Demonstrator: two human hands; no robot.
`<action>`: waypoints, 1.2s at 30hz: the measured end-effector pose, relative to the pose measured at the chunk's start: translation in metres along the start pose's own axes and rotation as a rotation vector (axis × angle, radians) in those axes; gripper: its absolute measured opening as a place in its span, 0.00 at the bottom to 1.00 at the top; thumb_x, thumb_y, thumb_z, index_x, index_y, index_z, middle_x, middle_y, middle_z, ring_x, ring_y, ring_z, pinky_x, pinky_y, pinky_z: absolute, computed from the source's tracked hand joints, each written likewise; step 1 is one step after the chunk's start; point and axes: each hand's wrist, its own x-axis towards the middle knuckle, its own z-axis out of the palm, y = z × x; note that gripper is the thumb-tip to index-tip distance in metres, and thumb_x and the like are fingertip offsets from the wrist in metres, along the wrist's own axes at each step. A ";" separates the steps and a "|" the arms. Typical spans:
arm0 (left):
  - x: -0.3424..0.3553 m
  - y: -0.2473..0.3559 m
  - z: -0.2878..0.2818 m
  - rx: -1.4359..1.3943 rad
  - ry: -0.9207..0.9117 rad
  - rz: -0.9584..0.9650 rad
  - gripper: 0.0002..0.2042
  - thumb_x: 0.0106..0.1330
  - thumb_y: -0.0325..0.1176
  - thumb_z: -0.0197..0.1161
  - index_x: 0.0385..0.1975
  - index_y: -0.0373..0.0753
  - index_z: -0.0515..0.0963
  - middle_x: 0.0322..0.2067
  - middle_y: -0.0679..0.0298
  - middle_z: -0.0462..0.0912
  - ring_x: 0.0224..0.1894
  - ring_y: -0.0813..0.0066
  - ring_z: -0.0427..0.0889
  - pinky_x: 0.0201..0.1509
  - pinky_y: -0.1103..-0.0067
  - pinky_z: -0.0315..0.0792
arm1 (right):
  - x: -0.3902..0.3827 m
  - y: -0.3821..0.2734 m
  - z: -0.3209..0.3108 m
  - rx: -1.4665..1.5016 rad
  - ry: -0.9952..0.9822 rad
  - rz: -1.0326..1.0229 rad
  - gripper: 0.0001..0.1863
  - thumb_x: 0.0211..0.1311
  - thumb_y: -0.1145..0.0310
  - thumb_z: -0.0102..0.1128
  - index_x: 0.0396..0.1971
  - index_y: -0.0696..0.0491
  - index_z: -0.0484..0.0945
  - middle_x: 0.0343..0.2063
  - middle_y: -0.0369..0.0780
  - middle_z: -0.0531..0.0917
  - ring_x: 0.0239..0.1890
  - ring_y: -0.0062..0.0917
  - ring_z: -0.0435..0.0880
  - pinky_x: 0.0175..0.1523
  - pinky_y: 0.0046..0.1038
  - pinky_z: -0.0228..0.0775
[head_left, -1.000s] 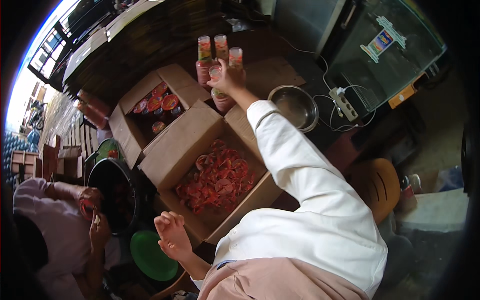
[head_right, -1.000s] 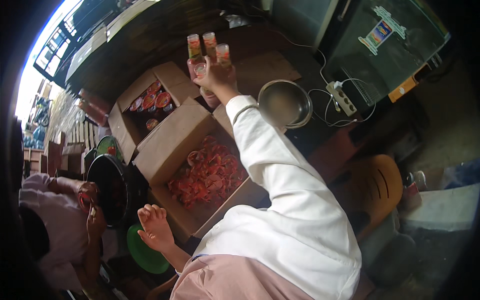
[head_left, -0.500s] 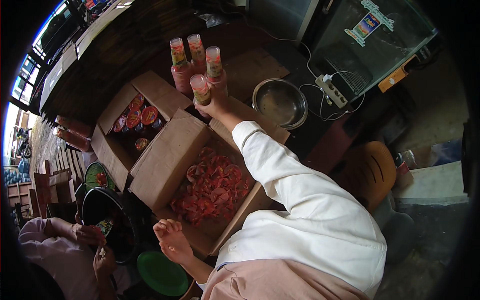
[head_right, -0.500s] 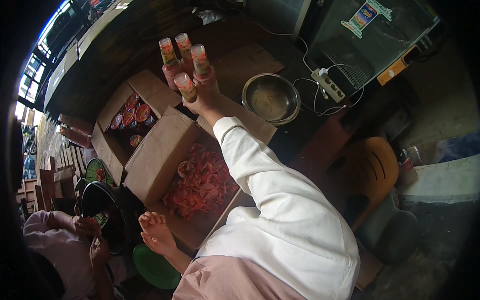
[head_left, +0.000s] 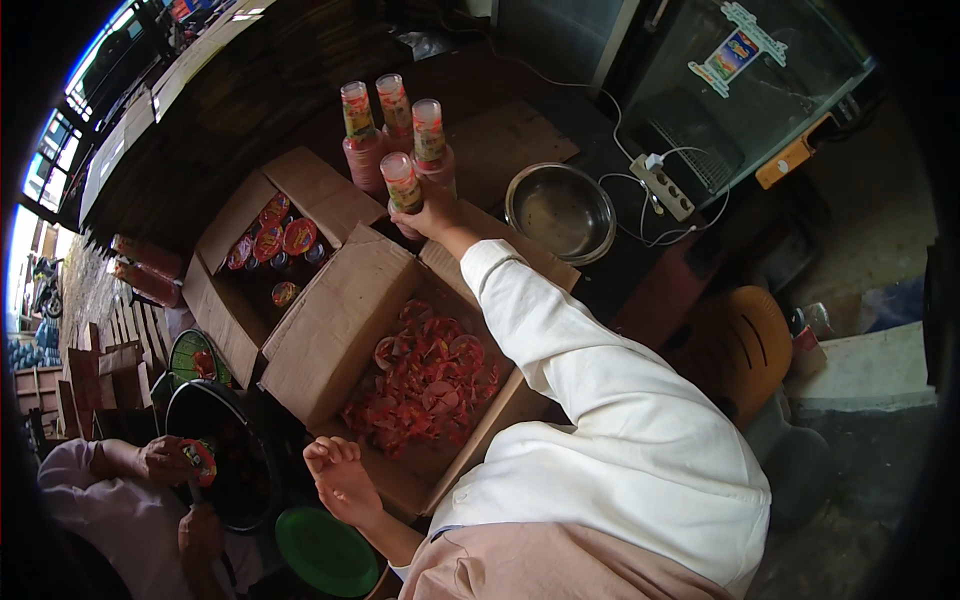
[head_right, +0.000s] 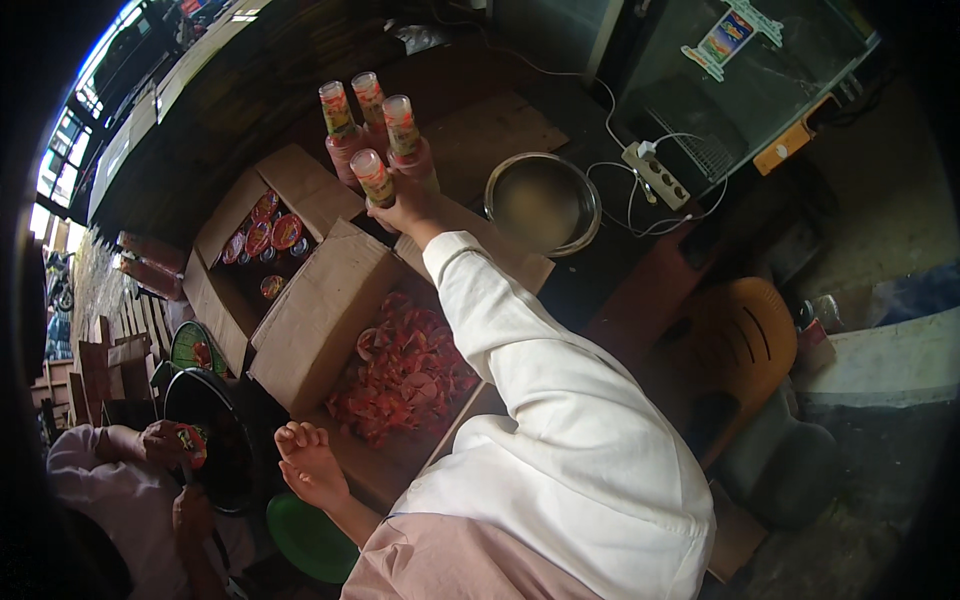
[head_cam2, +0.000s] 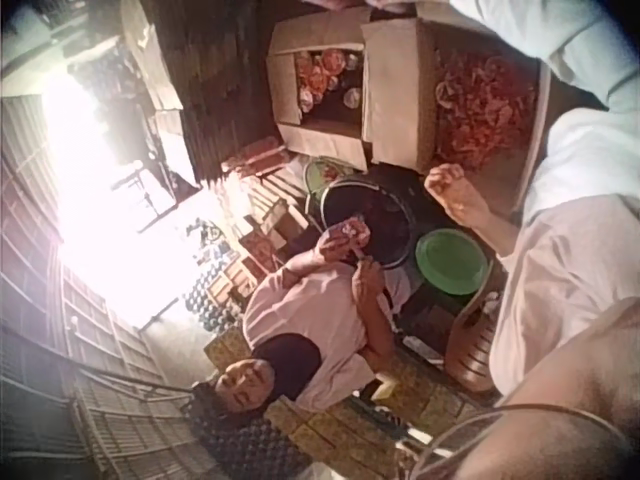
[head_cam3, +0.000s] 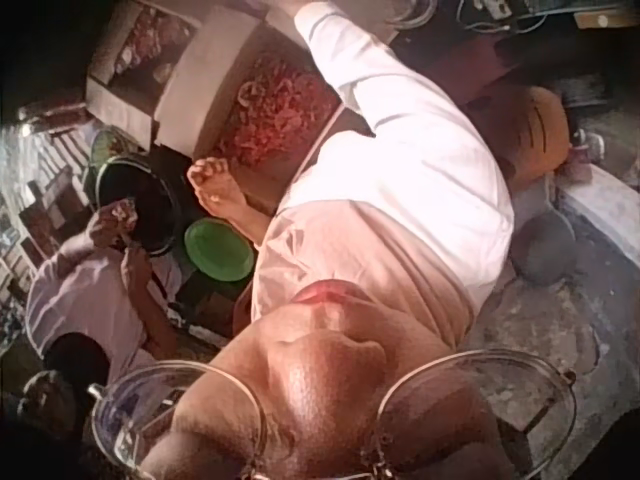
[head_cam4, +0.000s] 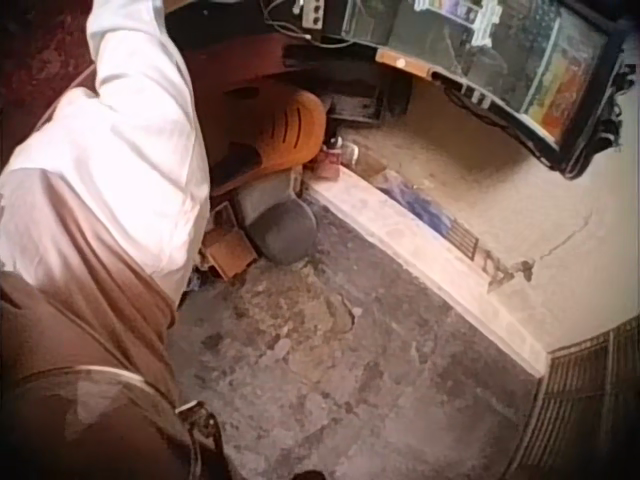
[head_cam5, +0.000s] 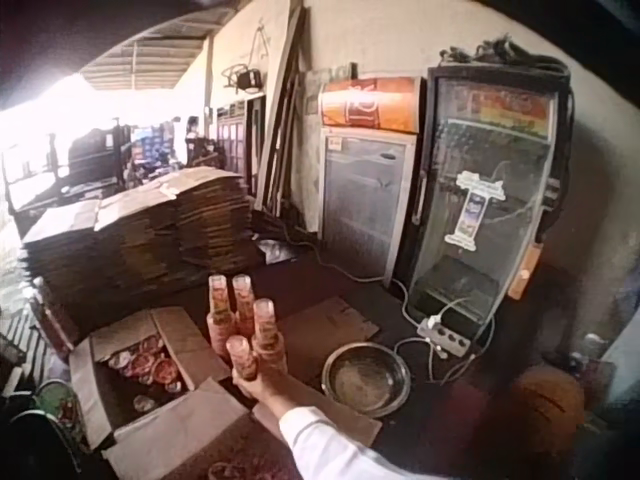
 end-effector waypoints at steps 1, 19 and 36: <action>-0.001 0.002 0.001 0.001 0.012 0.021 0.22 0.57 0.48 0.56 0.39 0.37 0.62 0.31 0.65 0.60 0.33 0.76 0.60 0.38 0.79 0.57 | 0.002 0.002 0.001 -0.013 0.007 -0.029 0.31 0.28 0.61 0.76 0.39 0.52 0.73 0.36 0.45 0.80 0.43 0.39 0.78 0.48 0.35 0.69; -0.025 0.004 0.026 0.156 0.066 0.015 0.13 0.63 0.40 0.54 0.40 0.37 0.66 0.33 0.67 0.67 0.32 0.82 0.62 0.34 0.85 0.57 | 0.053 -0.108 -0.081 0.273 0.084 -0.324 0.27 0.44 0.61 0.73 0.41 0.59 0.73 0.37 0.39 0.81 0.38 0.21 0.80 0.42 0.23 0.75; -0.036 0.013 0.060 1.067 0.165 0.284 0.12 0.54 0.27 0.64 0.38 0.38 0.74 0.34 0.62 0.74 0.32 0.75 0.74 0.31 0.82 0.68 | -0.072 -0.187 -0.135 0.706 -0.511 0.368 0.24 0.52 0.55 0.65 0.45 0.52 0.71 0.38 0.34 0.78 0.39 0.18 0.79 0.39 0.24 0.75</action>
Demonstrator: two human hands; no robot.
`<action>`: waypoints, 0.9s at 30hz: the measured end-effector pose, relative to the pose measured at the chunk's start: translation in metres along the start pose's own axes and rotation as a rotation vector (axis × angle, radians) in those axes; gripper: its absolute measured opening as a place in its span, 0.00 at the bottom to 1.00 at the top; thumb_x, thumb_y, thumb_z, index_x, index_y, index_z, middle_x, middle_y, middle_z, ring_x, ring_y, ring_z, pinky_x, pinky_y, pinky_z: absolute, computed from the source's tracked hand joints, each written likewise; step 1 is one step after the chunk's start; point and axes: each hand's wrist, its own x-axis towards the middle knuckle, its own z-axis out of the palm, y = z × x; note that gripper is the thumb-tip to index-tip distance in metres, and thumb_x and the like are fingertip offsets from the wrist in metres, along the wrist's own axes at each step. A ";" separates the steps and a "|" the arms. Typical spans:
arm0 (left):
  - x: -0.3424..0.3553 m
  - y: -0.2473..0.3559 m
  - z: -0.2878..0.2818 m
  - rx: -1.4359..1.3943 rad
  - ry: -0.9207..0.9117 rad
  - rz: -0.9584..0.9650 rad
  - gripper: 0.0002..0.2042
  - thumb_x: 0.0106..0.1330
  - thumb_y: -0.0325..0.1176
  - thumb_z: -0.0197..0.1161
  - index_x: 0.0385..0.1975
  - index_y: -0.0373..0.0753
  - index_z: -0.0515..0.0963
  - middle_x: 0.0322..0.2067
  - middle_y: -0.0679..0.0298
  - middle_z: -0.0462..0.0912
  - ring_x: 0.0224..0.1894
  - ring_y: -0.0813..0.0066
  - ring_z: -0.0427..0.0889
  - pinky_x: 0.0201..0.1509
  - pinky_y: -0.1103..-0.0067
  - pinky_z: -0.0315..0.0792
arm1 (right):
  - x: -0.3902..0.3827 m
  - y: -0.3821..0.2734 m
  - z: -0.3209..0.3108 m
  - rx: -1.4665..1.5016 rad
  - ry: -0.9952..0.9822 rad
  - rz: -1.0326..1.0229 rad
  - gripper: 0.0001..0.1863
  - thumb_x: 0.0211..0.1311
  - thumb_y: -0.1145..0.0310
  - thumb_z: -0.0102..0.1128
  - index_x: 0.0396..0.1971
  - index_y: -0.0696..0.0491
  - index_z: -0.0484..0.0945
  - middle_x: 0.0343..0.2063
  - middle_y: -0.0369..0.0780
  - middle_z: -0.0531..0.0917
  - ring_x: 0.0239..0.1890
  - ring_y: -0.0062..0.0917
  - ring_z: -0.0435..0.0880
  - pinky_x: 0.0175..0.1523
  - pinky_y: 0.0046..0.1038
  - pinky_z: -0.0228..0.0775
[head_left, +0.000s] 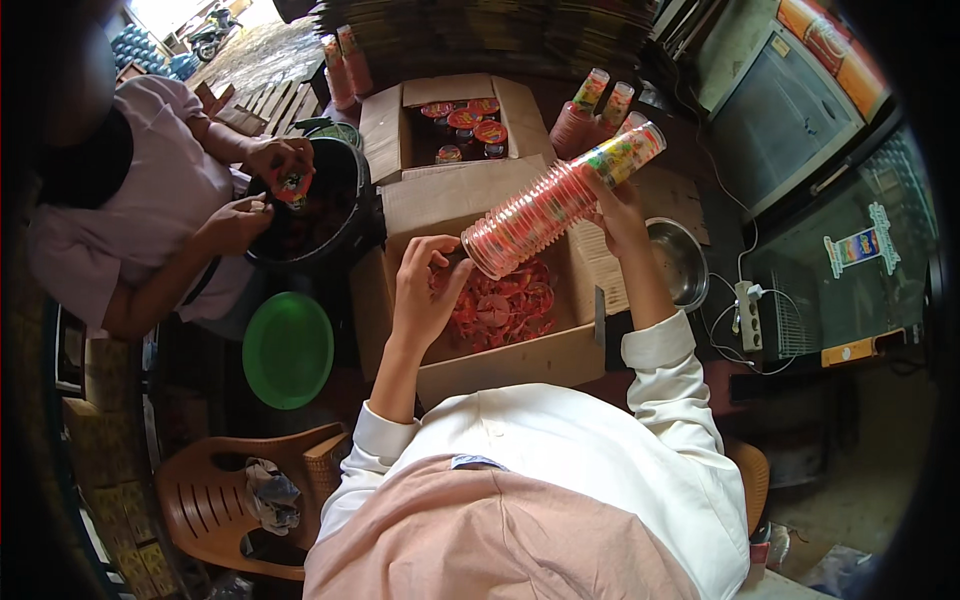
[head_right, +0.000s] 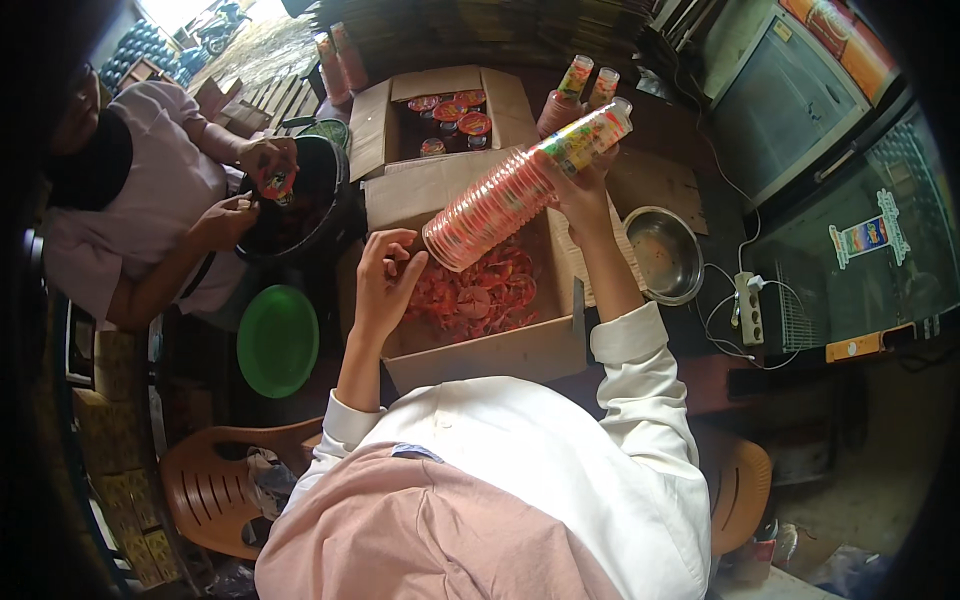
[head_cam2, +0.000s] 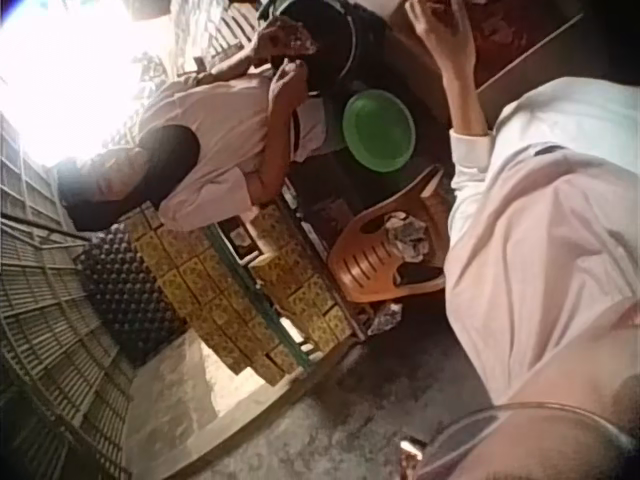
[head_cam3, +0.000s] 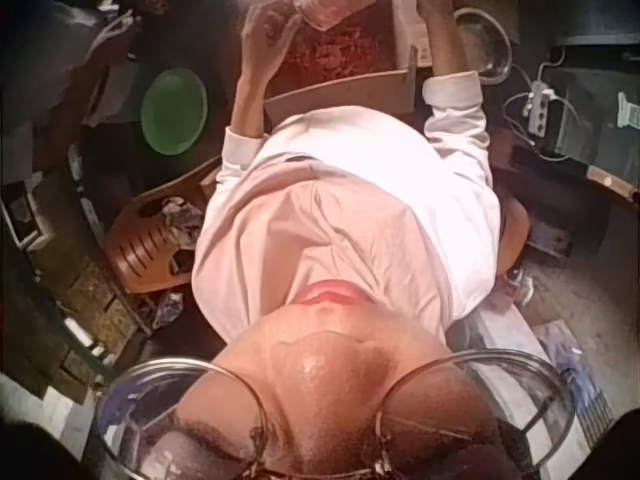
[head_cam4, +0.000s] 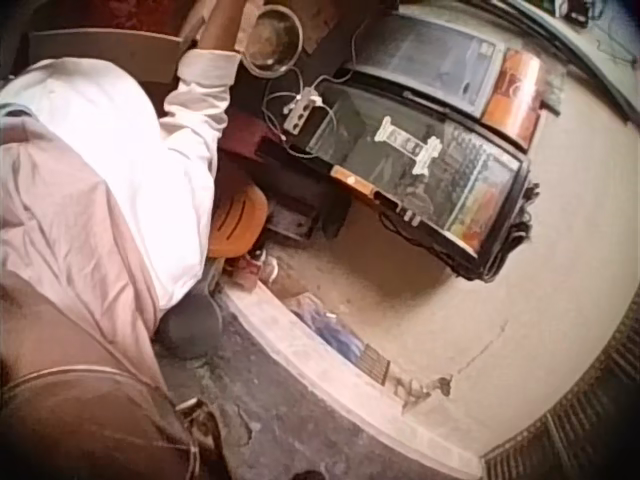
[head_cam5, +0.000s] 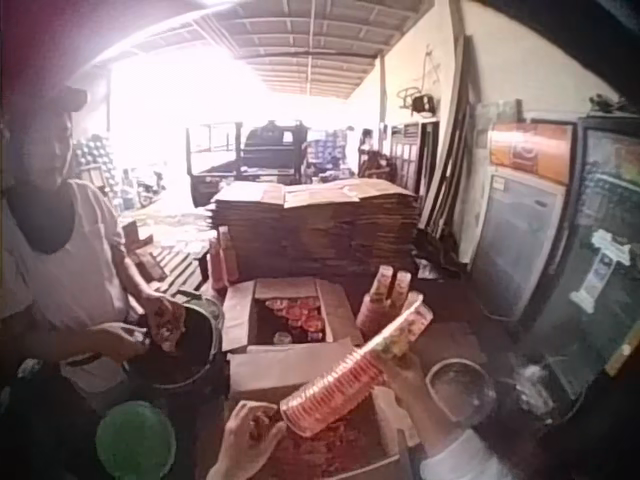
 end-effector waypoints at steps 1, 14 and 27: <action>0.000 0.002 0.000 0.065 0.001 0.090 0.12 0.53 0.28 0.64 0.38 0.38 0.74 0.35 0.62 0.73 0.33 0.73 0.74 0.34 0.80 0.69 | -0.002 0.001 0.001 0.023 0.001 -0.005 0.24 0.52 0.56 0.65 0.45 0.51 0.72 0.39 0.34 0.78 0.39 0.18 0.79 0.39 0.24 0.75; -0.005 0.013 0.000 0.279 0.049 0.261 0.11 0.49 0.30 0.67 0.34 0.45 0.79 0.34 0.63 0.68 0.37 0.66 0.65 0.45 0.74 0.63 | -0.016 -0.006 0.006 0.081 0.017 -0.027 0.22 0.51 0.56 0.67 0.42 0.52 0.73 0.35 0.34 0.78 0.36 0.17 0.80 0.34 0.21 0.75; -0.011 0.013 0.000 0.321 0.047 0.274 0.09 0.49 0.32 0.66 0.31 0.46 0.79 0.35 0.63 0.69 0.37 0.65 0.64 0.44 0.73 0.63 | -0.020 -0.004 0.011 0.087 0.003 -0.027 0.20 0.52 0.57 0.66 0.40 0.52 0.74 0.34 0.33 0.79 0.34 0.16 0.80 0.33 0.19 0.74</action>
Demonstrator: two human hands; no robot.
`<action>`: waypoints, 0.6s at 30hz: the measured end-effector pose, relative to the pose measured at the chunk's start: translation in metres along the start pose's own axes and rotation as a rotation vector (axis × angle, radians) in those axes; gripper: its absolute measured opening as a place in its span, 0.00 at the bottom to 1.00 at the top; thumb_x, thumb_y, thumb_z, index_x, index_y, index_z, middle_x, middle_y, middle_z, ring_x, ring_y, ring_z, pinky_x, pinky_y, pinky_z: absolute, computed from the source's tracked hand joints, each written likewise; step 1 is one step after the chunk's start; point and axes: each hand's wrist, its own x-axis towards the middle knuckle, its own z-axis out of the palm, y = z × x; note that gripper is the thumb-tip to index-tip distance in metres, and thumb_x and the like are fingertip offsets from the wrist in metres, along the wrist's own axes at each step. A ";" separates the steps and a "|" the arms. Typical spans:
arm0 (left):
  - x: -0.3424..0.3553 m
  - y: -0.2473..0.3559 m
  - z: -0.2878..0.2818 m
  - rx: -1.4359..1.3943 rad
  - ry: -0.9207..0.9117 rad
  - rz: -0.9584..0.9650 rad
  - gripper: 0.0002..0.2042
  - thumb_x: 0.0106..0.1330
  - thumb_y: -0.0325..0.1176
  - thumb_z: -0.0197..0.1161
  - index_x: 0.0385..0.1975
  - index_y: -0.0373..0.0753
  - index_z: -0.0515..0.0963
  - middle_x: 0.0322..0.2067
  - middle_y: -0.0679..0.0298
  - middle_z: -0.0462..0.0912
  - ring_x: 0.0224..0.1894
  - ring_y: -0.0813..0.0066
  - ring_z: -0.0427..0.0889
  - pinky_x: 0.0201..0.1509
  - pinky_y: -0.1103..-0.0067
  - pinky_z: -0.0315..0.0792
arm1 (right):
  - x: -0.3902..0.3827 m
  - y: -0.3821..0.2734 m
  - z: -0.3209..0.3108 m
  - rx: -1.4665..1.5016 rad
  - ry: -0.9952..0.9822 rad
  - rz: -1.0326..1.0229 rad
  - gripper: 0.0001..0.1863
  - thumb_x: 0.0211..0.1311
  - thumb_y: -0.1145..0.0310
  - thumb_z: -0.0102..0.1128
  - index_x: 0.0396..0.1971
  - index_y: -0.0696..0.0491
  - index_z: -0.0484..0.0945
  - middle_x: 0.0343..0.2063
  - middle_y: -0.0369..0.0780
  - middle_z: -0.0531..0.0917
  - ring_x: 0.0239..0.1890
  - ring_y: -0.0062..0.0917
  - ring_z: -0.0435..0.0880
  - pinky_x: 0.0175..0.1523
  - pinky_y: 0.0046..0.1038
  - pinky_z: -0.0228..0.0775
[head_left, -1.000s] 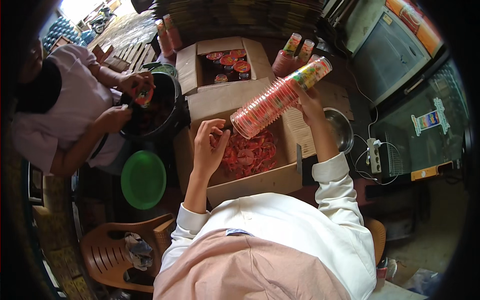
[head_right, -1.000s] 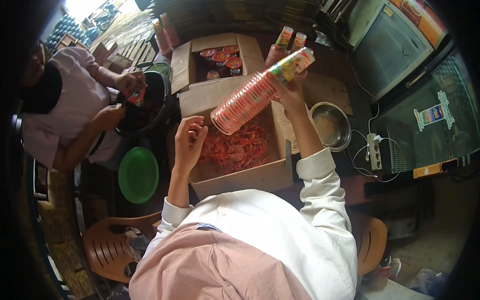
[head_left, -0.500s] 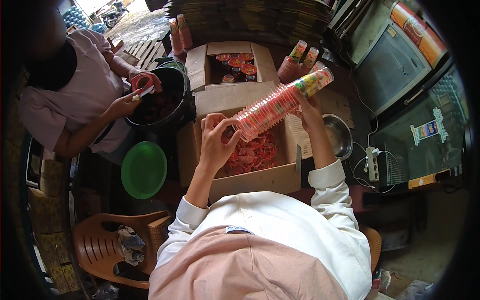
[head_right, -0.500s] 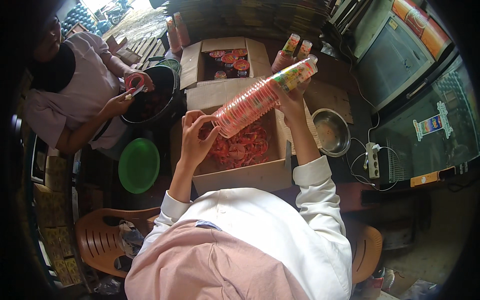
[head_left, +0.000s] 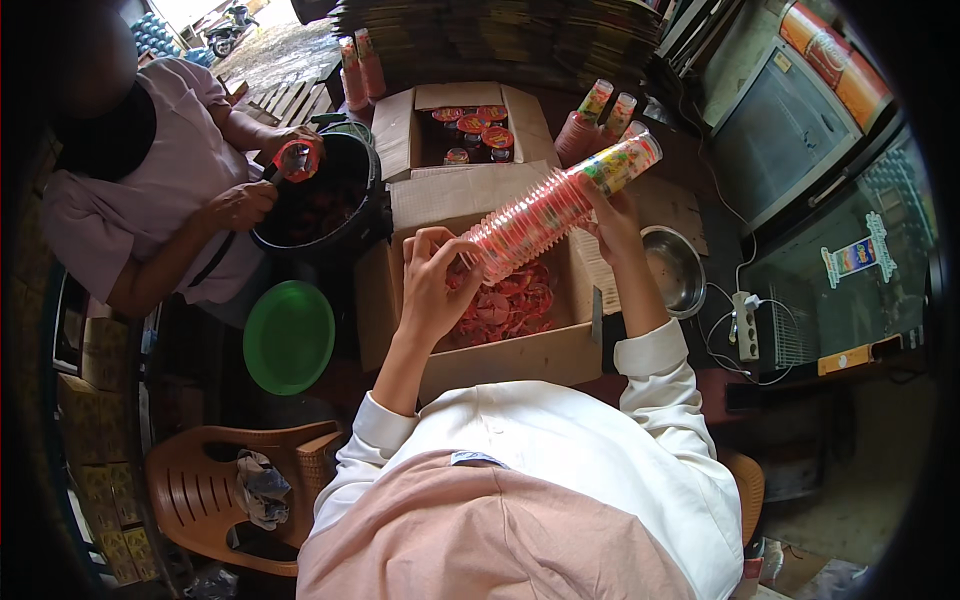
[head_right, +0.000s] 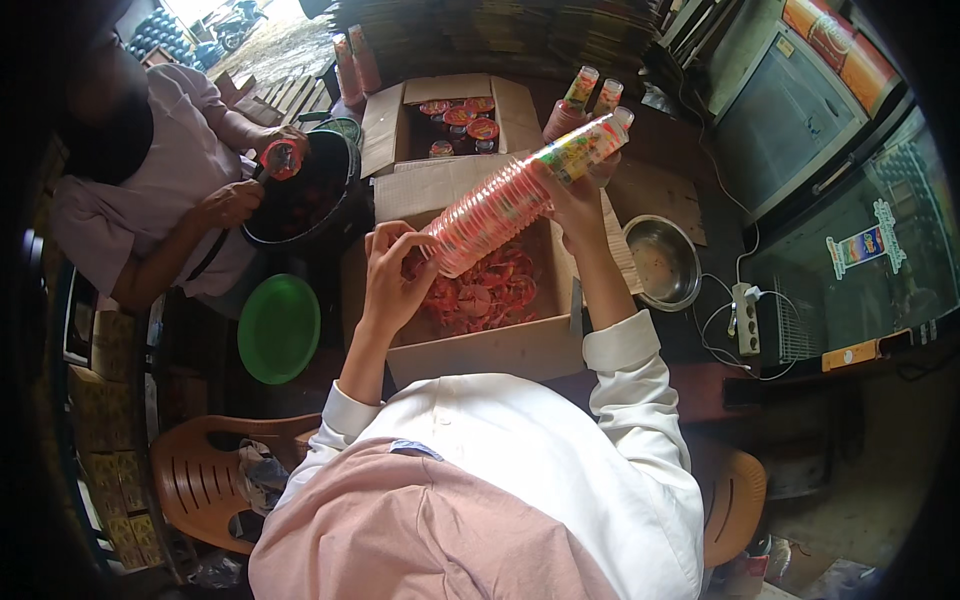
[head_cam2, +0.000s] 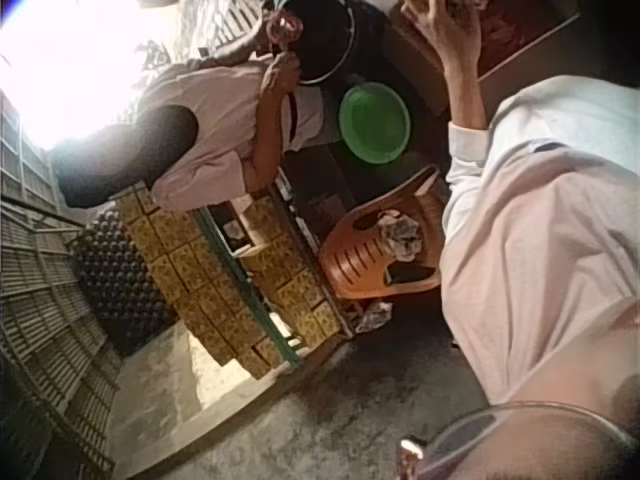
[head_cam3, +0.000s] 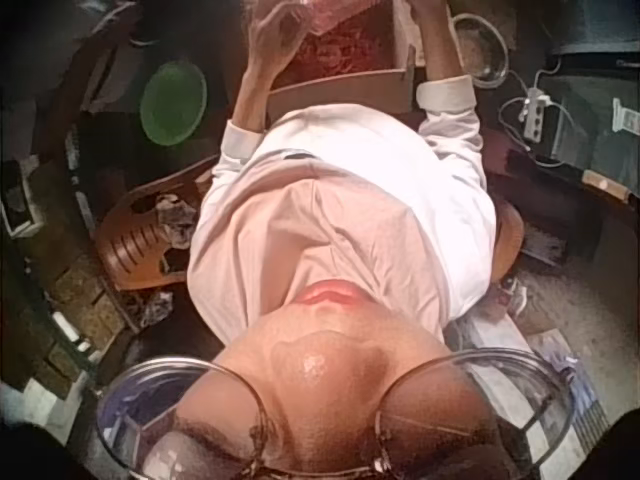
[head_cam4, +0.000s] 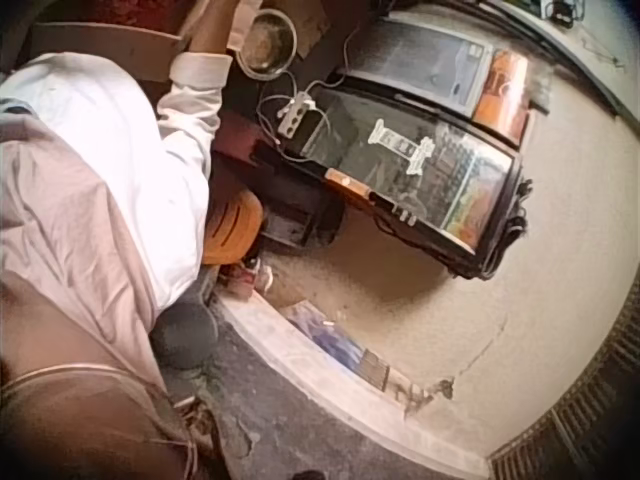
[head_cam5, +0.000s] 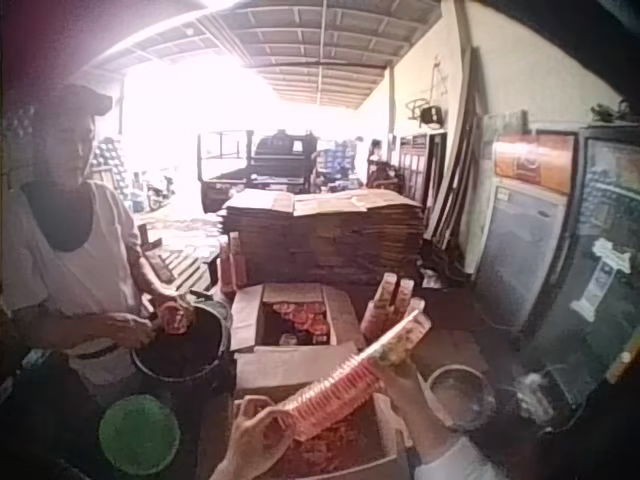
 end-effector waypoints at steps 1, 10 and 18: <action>-0.001 0.001 0.000 0.019 0.009 -0.013 0.09 0.48 0.33 0.66 0.30 0.45 0.78 0.35 0.63 0.69 0.38 0.65 0.65 0.45 0.73 0.63 | -0.002 -0.001 0.002 0.017 -0.017 -0.016 0.19 0.52 0.59 0.66 0.40 0.53 0.74 0.33 0.33 0.79 0.33 0.16 0.80 0.33 0.19 0.74; -0.008 -0.007 -0.001 0.100 0.087 -0.093 0.11 0.45 0.38 0.70 0.24 0.43 0.77 0.37 0.62 0.71 0.42 0.62 0.67 0.47 0.70 0.63 | -0.007 0.001 0.026 0.034 -0.068 -0.004 0.17 0.53 0.63 0.66 0.39 0.55 0.74 0.31 0.33 0.79 0.31 0.14 0.79 0.31 0.16 0.74; -0.013 -0.012 -0.004 0.142 0.076 -0.152 0.12 0.43 0.38 0.70 0.24 0.42 0.76 0.38 0.63 0.71 0.44 0.63 0.67 0.50 0.69 0.62 | -0.003 0.016 0.033 0.034 -0.096 0.011 0.17 0.52 0.63 0.66 0.38 0.56 0.74 0.32 0.34 0.79 0.31 0.15 0.80 0.32 0.18 0.74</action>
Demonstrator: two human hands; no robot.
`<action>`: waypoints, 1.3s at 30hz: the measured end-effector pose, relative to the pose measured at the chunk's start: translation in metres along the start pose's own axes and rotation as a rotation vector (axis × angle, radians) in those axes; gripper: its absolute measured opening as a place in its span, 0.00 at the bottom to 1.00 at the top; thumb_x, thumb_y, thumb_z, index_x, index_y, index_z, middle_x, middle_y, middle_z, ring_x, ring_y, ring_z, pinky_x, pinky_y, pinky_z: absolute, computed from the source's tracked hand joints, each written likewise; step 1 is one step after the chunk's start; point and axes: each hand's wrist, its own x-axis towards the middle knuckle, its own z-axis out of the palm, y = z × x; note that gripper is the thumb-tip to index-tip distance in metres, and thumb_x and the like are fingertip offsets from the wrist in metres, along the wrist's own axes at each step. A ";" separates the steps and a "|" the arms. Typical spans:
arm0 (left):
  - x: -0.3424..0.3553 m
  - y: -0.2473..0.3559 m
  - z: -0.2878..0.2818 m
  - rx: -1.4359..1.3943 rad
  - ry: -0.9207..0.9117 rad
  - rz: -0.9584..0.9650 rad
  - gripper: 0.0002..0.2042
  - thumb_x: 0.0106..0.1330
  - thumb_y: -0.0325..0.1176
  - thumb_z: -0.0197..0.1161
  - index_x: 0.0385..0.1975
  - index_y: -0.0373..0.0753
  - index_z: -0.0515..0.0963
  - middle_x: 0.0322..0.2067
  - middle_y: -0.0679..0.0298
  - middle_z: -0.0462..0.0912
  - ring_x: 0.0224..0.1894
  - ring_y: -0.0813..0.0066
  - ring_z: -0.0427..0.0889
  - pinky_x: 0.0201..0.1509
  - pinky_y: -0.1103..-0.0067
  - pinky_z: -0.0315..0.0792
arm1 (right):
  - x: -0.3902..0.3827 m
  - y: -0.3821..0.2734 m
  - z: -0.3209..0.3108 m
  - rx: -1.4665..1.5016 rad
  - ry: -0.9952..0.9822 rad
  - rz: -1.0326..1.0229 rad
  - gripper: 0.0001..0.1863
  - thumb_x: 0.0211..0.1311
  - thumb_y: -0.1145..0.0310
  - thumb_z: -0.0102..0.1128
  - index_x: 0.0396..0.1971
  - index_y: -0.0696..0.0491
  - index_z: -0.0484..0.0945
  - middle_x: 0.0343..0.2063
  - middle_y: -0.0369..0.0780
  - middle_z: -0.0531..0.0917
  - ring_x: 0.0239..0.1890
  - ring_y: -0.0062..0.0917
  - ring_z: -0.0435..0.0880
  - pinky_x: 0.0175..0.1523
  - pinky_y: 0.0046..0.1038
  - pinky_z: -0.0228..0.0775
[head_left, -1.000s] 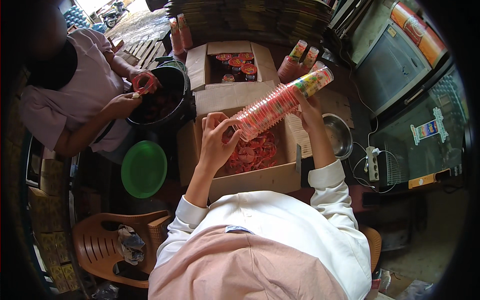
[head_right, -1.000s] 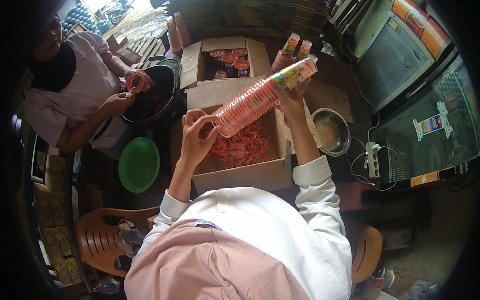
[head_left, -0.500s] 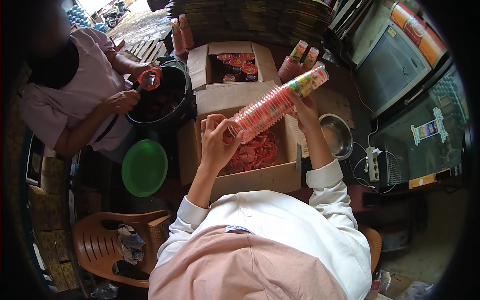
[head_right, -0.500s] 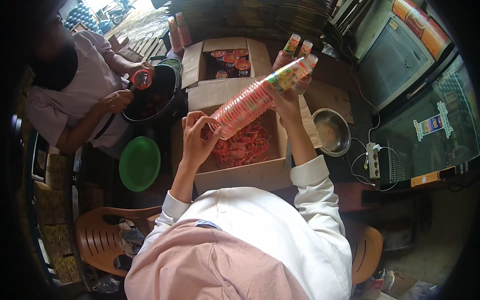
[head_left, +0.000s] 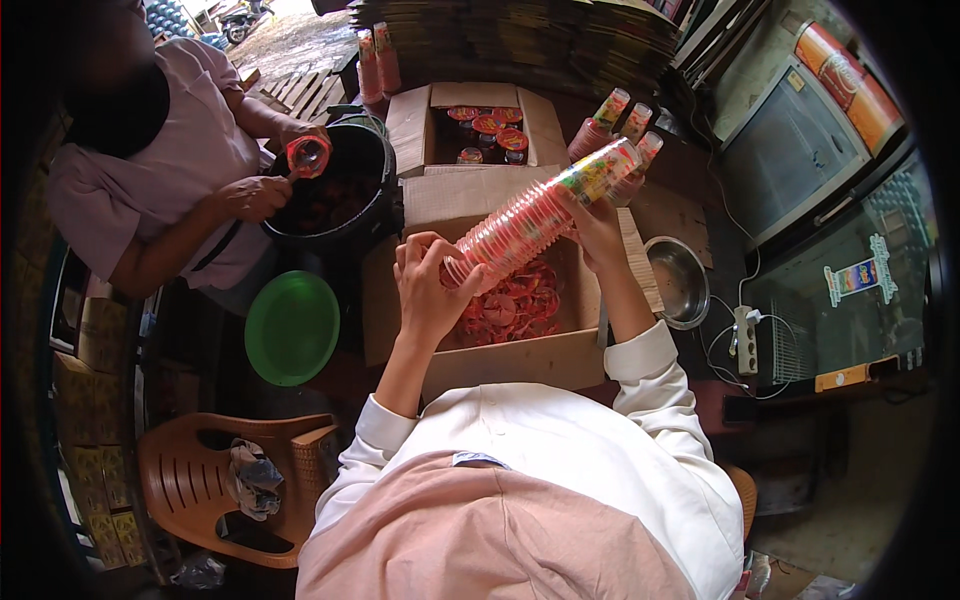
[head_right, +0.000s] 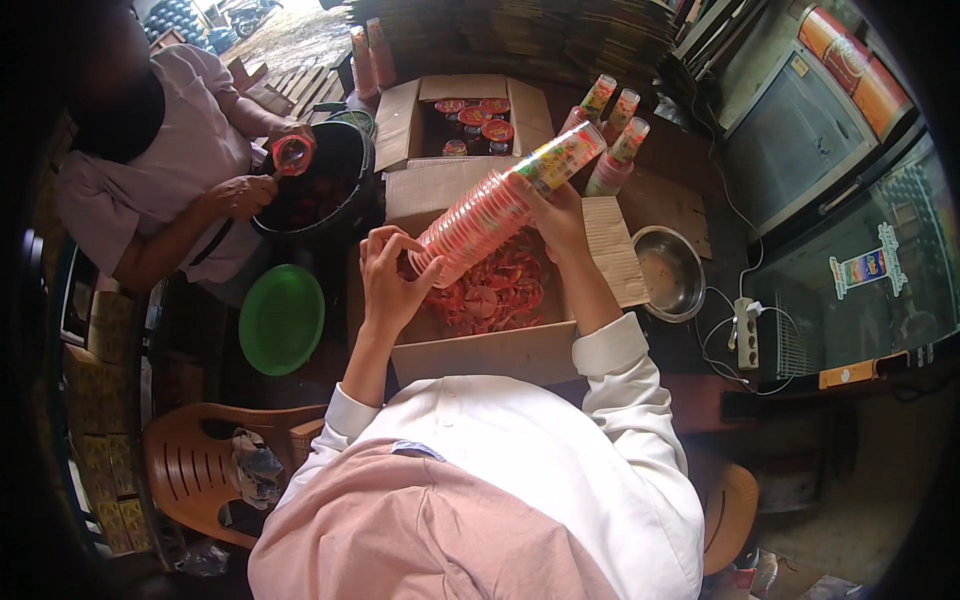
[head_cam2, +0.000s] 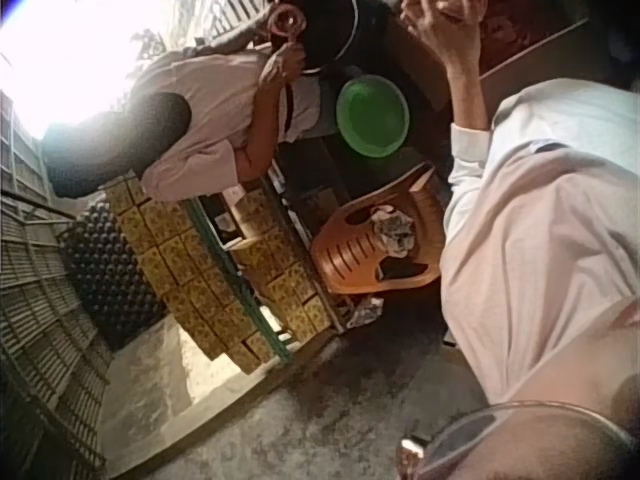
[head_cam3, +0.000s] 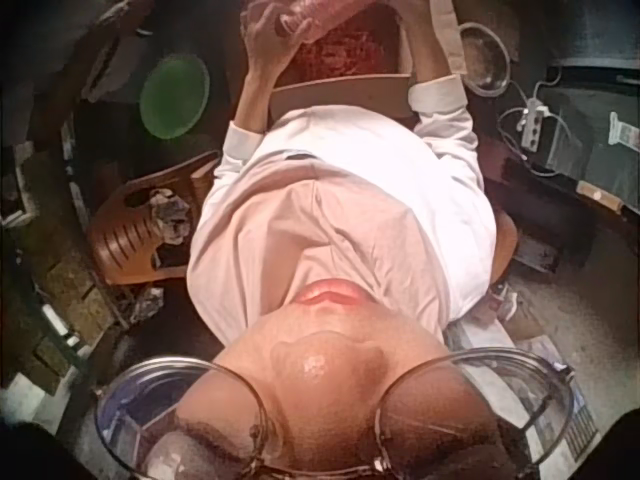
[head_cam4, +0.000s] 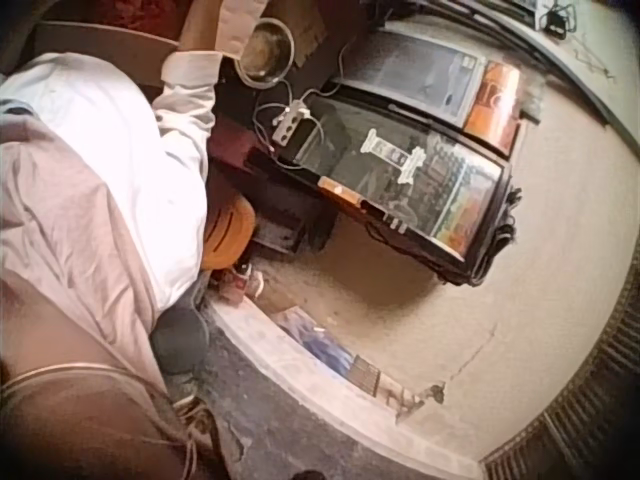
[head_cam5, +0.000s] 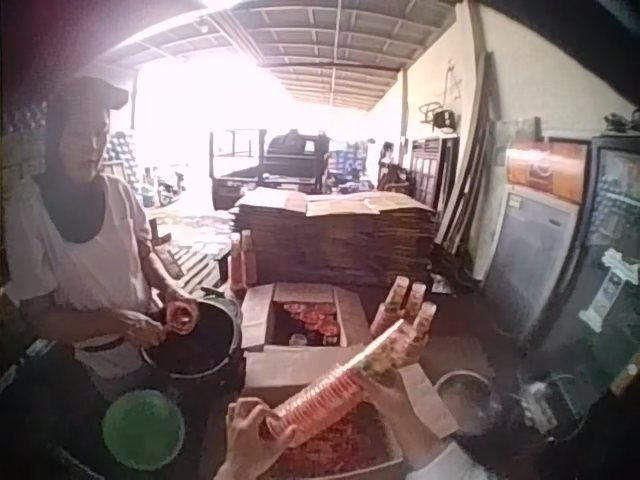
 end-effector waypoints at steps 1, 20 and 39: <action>0.000 0.000 -0.001 -0.015 0.010 0.003 0.11 0.43 0.38 0.69 0.25 0.43 0.77 0.38 0.64 0.70 0.44 0.64 0.66 0.50 0.69 0.61 | -0.001 -0.001 0.002 0.001 -0.006 0.009 0.17 0.52 0.63 0.66 0.38 0.56 0.74 0.32 0.34 0.79 0.32 0.16 0.79 0.33 0.18 0.74; 0.000 0.002 -0.004 -0.053 -0.085 0.047 0.09 0.49 0.34 0.66 0.31 0.52 0.79 0.40 0.67 0.68 0.44 0.66 0.65 0.49 0.67 0.58 | -0.003 0.001 0.007 0.005 -0.026 0.016 0.17 0.52 0.63 0.67 0.38 0.57 0.74 0.33 0.36 0.79 0.33 0.17 0.80 0.35 0.19 0.74; 0.000 0.011 0.002 0.060 -0.013 0.008 0.13 0.43 0.43 0.71 0.24 0.45 0.75 0.40 0.66 0.68 0.50 0.63 0.61 0.52 0.65 0.55 | -0.010 0.018 0.010 0.084 -0.023 0.016 0.18 0.52 0.65 0.67 0.38 0.58 0.72 0.34 0.36 0.78 0.34 0.17 0.79 0.36 0.19 0.74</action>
